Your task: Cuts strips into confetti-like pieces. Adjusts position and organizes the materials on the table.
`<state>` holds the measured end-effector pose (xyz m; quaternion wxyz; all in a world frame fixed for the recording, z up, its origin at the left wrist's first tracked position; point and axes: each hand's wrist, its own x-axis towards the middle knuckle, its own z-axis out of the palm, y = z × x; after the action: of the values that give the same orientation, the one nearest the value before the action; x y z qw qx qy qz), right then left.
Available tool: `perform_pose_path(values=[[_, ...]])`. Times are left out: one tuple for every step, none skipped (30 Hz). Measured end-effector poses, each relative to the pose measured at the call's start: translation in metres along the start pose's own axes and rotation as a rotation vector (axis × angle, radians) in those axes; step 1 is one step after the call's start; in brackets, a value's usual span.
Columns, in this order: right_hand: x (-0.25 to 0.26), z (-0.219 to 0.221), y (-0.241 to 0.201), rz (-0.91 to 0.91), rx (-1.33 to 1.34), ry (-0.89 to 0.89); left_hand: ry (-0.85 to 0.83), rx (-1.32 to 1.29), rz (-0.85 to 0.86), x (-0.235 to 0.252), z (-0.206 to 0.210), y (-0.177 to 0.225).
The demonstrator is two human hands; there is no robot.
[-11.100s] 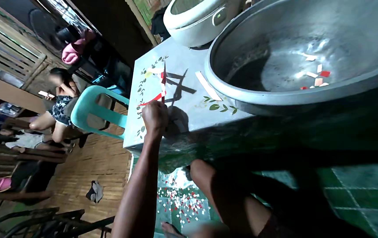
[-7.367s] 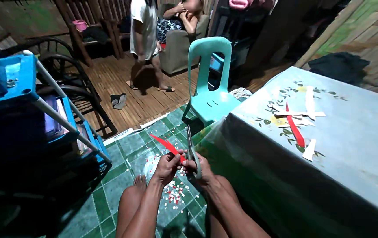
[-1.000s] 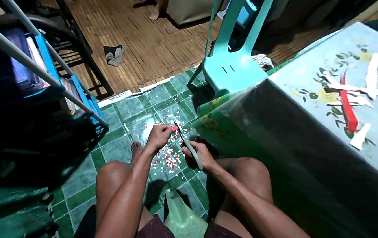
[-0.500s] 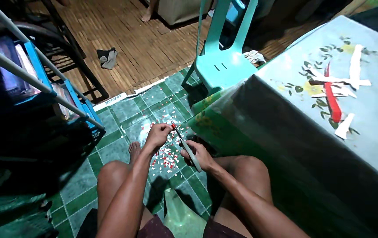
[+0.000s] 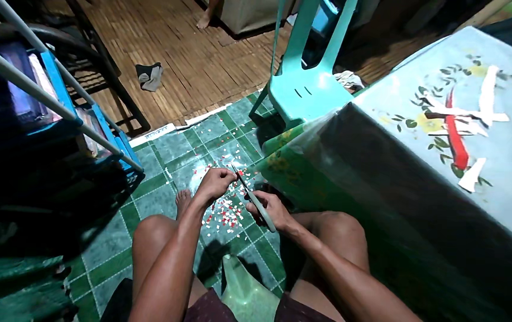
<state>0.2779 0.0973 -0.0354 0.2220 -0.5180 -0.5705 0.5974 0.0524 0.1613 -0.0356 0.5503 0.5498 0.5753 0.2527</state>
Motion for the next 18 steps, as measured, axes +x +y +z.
perform_pose_path(values=[[0.0, 0.0005, -0.001, 0.001, 0.001, 0.006, 0.001, -0.002, -0.002, -0.0002, -0.0005, 0.0], [0.0002, 0.0009, -0.0018, 0.001, 0.006, 0.013, 0.003, -0.01, -0.006, -0.0002, -0.0009, -0.0002], [0.0006, 0.0012, -0.0025, -0.001, 0.01, 0.022, 0.006, -0.026, -0.012, -0.0002, -0.0013, -0.0005], [0.0009, 0.0015, -0.0032, 0.001, 0.013, 0.028, 0.012, -0.047, -0.017, 0.0, -0.0017, -0.0008], [0.0012, 0.0018, -0.0038, 0.005, 0.015, 0.032, 0.02, -0.065, -0.021, 0.0003, -0.0021, -0.0012], [0.0011, 0.0022, -0.0046, 0.01, 0.013, 0.035, 0.024, -0.071, -0.022, 0.0006, -0.0029, -0.0015], [0.0011, 0.0026, -0.0054, 0.014, 0.011, 0.037, 0.028, -0.074, -0.021, 0.0008, -0.0036, -0.0018], [0.0011, 0.0029, -0.006, 0.017, 0.007, 0.038, 0.032, -0.076, -0.018, 0.001, -0.004, -0.002], [0.0009, 0.0031, -0.0062, 0.017, 0.001, 0.039, 0.035, -0.081, -0.014, 0.0007, -0.0041, -0.0022], [0.0007, 0.0032, -0.0063, 0.015, -0.003, 0.039, 0.038, -0.085, -0.011, 0.0005, -0.004, -0.0025], [0.0004, 0.003, -0.0066, 0.015, -0.01, 0.038, 0.041, -0.087, -0.009, 0.0003, -0.004, -0.0027], [0.0001, 0.0028, -0.0067, 0.012, -0.017, 0.038, 0.042, -0.085, -0.008, 0.0001, -0.0042, -0.0027], [-0.0002, 0.0027, -0.0069, 0.011, -0.022, 0.039, 0.041, -0.082, -0.006, -0.0001, -0.0045, -0.0027], [-0.0005, 0.0027, -0.0071, 0.012, -0.024, 0.041, 0.042, -0.08, -0.006, -0.0003, -0.0049, -0.0025], [-0.0006, 0.003, -0.0074, 0.013, -0.018, 0.044, 0.047, -0.081, -0.005, -0.0003, -0.0051, -0.0023], [-0.0009, 0.0031, -0.0074, 0.013, -0.017, 0.045, 0.052, -0.083, -0.007, -0.0002, -0.0051, -0.0023], [-0.0012, 0.0032, -0.0072, 0.013, -0.017, 0.043, 0.058, -0.086, -0.009, -0.0001, -0.0051, -0.0028], [-0.0013, 0.0032, -0.007, 0.013, -0.012, 0.042, 0.062, -0.094, -0.01, 0.0001, -0.0049, -0.0031]])
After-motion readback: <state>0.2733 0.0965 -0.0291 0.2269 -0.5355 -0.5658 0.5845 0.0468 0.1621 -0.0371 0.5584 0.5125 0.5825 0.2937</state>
